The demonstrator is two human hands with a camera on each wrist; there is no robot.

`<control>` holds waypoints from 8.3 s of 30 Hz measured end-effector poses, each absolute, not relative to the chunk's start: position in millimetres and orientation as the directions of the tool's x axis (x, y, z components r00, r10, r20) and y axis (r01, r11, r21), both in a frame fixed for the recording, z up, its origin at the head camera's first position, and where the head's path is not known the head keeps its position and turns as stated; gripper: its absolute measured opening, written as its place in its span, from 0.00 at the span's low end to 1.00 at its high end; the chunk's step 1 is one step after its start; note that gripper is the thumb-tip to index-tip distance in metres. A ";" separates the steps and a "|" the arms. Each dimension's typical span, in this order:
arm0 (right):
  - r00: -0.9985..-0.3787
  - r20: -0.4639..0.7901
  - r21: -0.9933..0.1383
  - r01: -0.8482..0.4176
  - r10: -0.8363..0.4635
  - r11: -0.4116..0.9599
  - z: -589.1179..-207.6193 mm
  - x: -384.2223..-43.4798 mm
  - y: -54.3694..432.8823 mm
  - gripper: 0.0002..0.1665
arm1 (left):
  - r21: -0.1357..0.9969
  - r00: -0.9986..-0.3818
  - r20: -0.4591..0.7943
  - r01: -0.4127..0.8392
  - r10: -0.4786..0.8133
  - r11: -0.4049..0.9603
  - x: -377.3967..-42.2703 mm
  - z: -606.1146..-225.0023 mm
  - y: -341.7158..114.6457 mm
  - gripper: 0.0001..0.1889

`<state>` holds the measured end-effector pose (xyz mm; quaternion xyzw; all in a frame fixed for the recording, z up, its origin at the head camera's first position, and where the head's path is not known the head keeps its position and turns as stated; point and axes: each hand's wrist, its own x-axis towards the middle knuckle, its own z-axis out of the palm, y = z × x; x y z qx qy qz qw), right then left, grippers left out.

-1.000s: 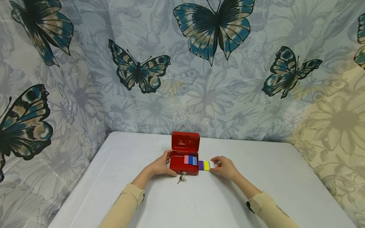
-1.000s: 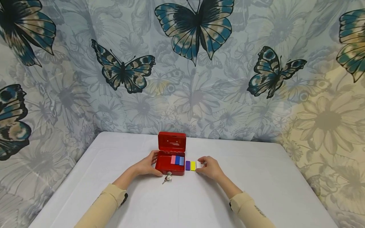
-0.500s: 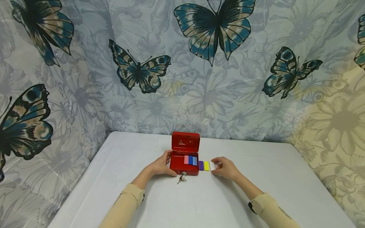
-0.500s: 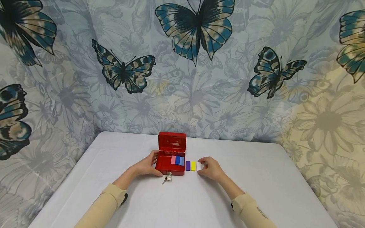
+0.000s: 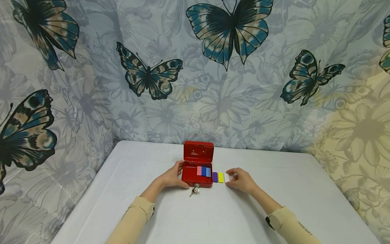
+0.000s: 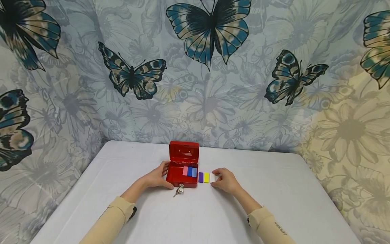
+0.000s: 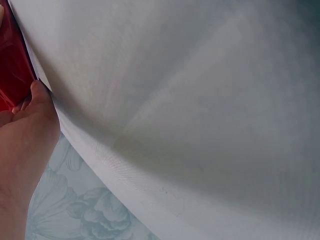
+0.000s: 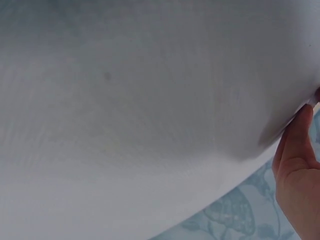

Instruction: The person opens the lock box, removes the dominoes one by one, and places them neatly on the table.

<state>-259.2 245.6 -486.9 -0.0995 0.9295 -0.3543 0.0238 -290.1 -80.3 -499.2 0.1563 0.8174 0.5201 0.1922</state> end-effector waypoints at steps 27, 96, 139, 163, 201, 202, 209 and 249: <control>-0.994 -0.032 -0.724 -0.046 -0.101 0.688 -486.8 -252.5 247.0 0.26 | 0.914 -0.882 -0.154 0.044 0.445 0.404 -293.1 -505.2 -81.7 0.55; -0.967 -0.249 -0.965 0.243 -0.051 0.099 -457.4 -263.0 192.6 0.24 | 0.904 -0.881 -0.116 0.097 0.458 0.416 -289.6 -501.9 -79.2 0.53; -0.977 -0.016 -0.814 -0.110 -0.211 0.570 -459.6 -273.8 143.3 0.14 | 0.916 -0.875 -0.093 0.113 0.476 0.385 -289.6 -499.9 -80.1 0.53; -0.921 0.047 -0.627 -0.329 -0.387 0.706 -467.0 -282.6 133.5 0.16 | 0.908 -0.875 -0.118 0.097 0.470 0.409 -291.8 -503.2 -82.0 0.54; -0.919 0.050 -0.667 -0.322 -0.391 0.672 -472.7 -279.8 132.0 0.18 | 0.916 -0.868 -0.117 0.094 0.483 0.391 -291.1 -504.5 -82.6 0.54; -0.922 0.051 -0.666 -0.317 -0.384 0.675 -472.8 -279.9 131.8 0.18 | 0.916 -0.869 -0.123 0.086 0.479 0.391 -291.1 -504.6 -82.7 0.54; -0.940 0.008 -0.673 -0.258 -0.342 0.693 -470.5 -280.4 128.1 0.20 | 0.922 -0.871 -0.125 0.076 0.475 0.381 -291.9 -505.5 -83.0 0.54; -0.917 -0.051 -0.654 -0.270 -0.397 0.707 -477.4 -285.4 113.2 0.25 | 0.919 -0.870 -0.123 0.081 0.477 0.385 -291.1 -500.3 -83.0 0.53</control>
